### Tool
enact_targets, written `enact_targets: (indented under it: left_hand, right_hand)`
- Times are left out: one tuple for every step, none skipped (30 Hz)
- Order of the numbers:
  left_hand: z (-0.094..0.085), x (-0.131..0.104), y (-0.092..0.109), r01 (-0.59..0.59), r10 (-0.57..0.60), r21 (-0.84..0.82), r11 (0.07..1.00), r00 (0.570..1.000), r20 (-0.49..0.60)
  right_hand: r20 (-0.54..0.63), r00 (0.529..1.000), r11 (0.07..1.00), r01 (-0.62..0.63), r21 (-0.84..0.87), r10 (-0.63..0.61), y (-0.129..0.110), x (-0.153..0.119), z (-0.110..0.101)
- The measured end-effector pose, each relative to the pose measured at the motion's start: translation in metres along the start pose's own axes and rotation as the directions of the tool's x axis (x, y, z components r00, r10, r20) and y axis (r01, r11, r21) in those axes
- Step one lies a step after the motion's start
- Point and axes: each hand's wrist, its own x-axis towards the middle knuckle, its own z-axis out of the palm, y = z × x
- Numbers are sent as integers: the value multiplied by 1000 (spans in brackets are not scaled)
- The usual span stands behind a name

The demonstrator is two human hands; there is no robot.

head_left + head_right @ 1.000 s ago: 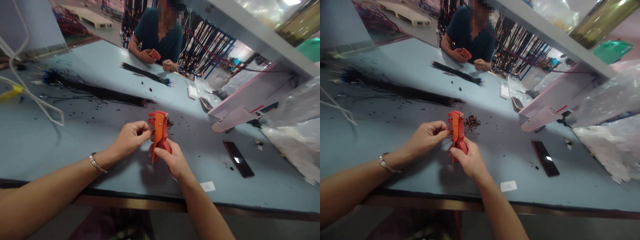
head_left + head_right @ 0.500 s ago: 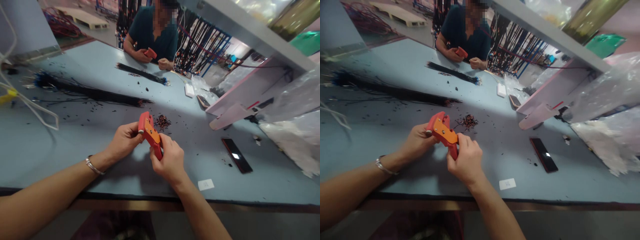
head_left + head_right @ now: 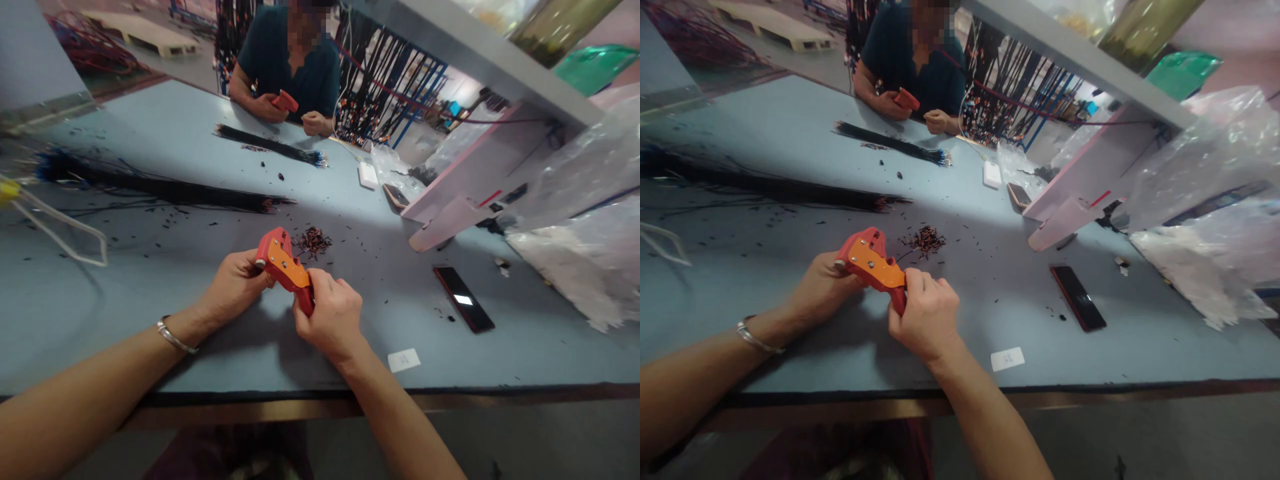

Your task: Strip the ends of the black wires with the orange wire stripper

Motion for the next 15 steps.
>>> enact_targets:
  left_hand:
    - [0,0,-2,14,-14,-1,1000,1000,4]
    - [0,1,-3,28,-28,-1,1000,1000,6]
    - [0,1,-5,42,-42,-4,999,999,8]
    - [0,2,-6,59,-59,-8,998,998,13]
    - [1,3,-6,75,-75,-16,997,997,17]
    - [2,3,-6,90,-89,-29,996,996,20]
    - [3,4,-6,104,-103,-48,993,994,24]
    - [4,5,-5,117,-115,-72,991,993,29]
    - [5,5,-4,130,-127,-97,987,991,37]
    - [6,6,-3,141,-137,-122,982,990,44]
    - [7,6,-2,151,-146,-143,978,988,49]
    - [7,6,-2,161,-154,-157,974,987,53]
    - [7,6,-2,170,-163,-166,971,985,55]
    - [7,6,-2,177,-171,-170,969,984,51]
    - [7,6,-2,183,-177,-169,968,983,48]
  right_hand:
    - [9,1000,1000,-4,-5,4,0,0,0]
    - [22,1000,1000,-8,-8,9,1,0,1]
    - [36,999,1000,-11,-10,12,2,0,1]
    - [50,999,1000,-13,-12,14,3,0,2]
    - [61,998,1000,-15,-16,16,4,0,2]
    - [70,997,1000,-17,-20,19,5,0,3]
    - [78,997,999,-20,-25,22,6,1,3]
    - [84,996,999,-25,-30,27,7,1,4]
    - [92,995,999,-29,-34,32,7,1,4]
    - [103,994,999,-34,-36,38,8,1,5]
    - [116,992,998,-40,-38,44,9,1,5]
    - [129,990,998,-47,-38,51,9,1,6]
    - [143,988,998,-52,-38,57,9,1,6]
    - [157,986,998,-57,-36,62,9,1,7]
    - [166,984,998,-60,-34,64,9,1,7]
